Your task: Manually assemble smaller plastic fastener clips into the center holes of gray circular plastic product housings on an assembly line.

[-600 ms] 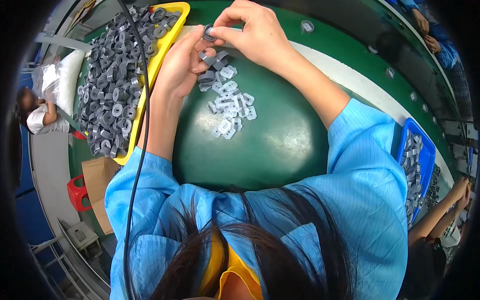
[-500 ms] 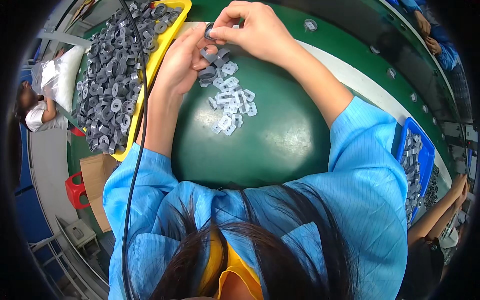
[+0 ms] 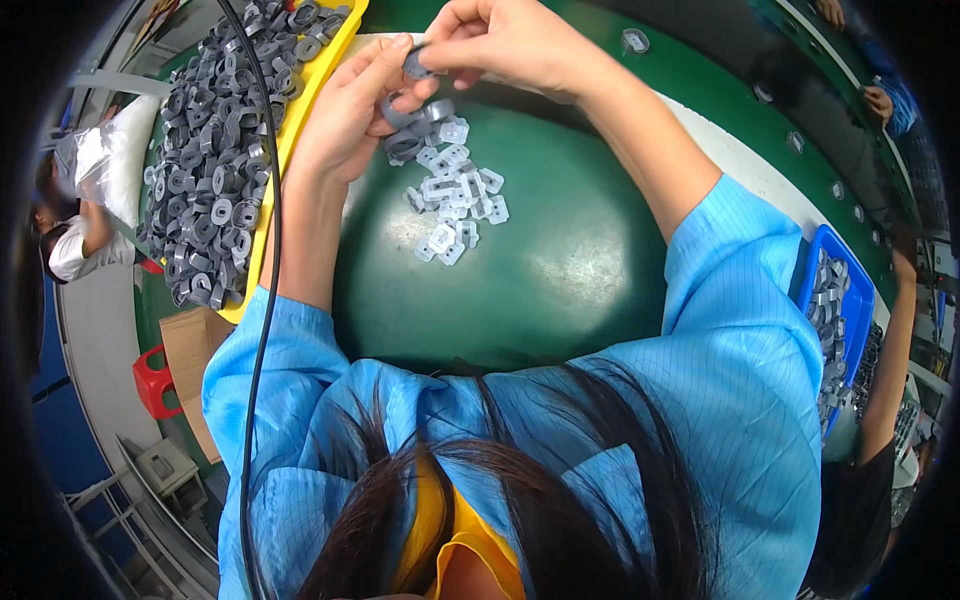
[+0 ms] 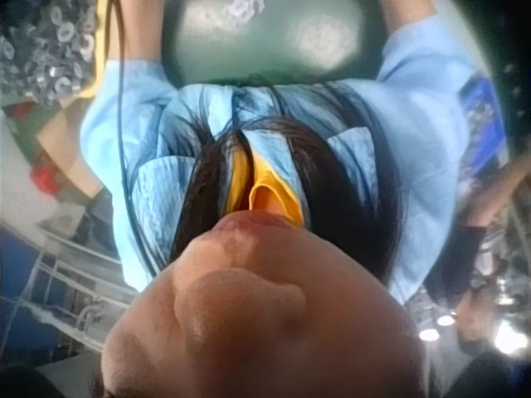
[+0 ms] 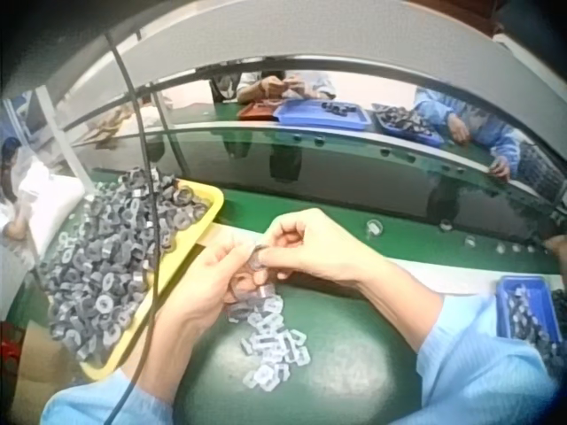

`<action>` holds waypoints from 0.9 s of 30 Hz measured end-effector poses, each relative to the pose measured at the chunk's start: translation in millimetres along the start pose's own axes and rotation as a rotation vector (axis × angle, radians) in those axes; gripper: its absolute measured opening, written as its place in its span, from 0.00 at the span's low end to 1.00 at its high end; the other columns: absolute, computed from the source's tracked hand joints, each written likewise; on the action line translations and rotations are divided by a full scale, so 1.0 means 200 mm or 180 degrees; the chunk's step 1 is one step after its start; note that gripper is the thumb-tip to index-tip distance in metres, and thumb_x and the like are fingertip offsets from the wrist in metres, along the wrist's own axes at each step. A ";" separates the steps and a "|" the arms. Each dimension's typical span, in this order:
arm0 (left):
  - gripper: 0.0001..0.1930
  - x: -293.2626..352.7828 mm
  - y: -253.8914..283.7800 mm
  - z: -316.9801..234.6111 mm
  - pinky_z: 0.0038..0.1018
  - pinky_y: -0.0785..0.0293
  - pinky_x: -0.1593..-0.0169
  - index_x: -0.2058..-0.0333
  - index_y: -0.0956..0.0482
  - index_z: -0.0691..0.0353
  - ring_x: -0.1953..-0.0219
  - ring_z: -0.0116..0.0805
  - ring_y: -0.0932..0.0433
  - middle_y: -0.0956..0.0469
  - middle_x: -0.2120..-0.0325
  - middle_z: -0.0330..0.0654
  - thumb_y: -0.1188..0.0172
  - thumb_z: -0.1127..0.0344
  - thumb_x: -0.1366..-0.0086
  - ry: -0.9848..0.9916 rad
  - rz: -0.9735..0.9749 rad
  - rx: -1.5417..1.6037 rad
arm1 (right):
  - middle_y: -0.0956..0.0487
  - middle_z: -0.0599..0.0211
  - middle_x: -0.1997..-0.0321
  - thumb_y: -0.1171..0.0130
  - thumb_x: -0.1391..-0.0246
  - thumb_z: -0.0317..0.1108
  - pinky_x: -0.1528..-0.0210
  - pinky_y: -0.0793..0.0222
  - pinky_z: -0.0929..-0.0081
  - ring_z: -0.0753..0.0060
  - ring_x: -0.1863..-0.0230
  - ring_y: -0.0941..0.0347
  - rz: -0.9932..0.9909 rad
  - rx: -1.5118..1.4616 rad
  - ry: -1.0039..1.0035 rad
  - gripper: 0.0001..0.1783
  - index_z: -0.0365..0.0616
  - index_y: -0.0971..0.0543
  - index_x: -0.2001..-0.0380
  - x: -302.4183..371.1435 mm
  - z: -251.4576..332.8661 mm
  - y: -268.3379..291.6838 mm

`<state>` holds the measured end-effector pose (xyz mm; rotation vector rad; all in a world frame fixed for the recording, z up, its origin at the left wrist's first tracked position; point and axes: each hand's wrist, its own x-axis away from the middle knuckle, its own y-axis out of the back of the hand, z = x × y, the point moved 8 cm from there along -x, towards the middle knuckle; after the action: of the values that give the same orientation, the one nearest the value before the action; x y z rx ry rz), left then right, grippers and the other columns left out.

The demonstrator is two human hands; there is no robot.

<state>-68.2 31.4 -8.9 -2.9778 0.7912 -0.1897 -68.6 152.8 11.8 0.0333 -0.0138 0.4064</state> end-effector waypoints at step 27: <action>0.18 0.06 0.08 -0.15 0.28 0.24 0.53 0.54 0.22 0.68 0.51 0.36 0.23 0.29 0.45 0.44 0.36 0.73 0.44 -0.1689 -0.1059 -0.3475 | 0.25 0.69 0.72 0.41 0.46 0.29 0.66 0.32 0.80 0.76 0.69 0.28 -0.1382 -0.0002 -0.0011 0.05 0.40 0.24 0.67 -0.07 -0.29 0.63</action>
<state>-70.1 10.6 21.1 -3.7334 0.3595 1.3908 -131.7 265.6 -41.7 0.0354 -0.0096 -0.0277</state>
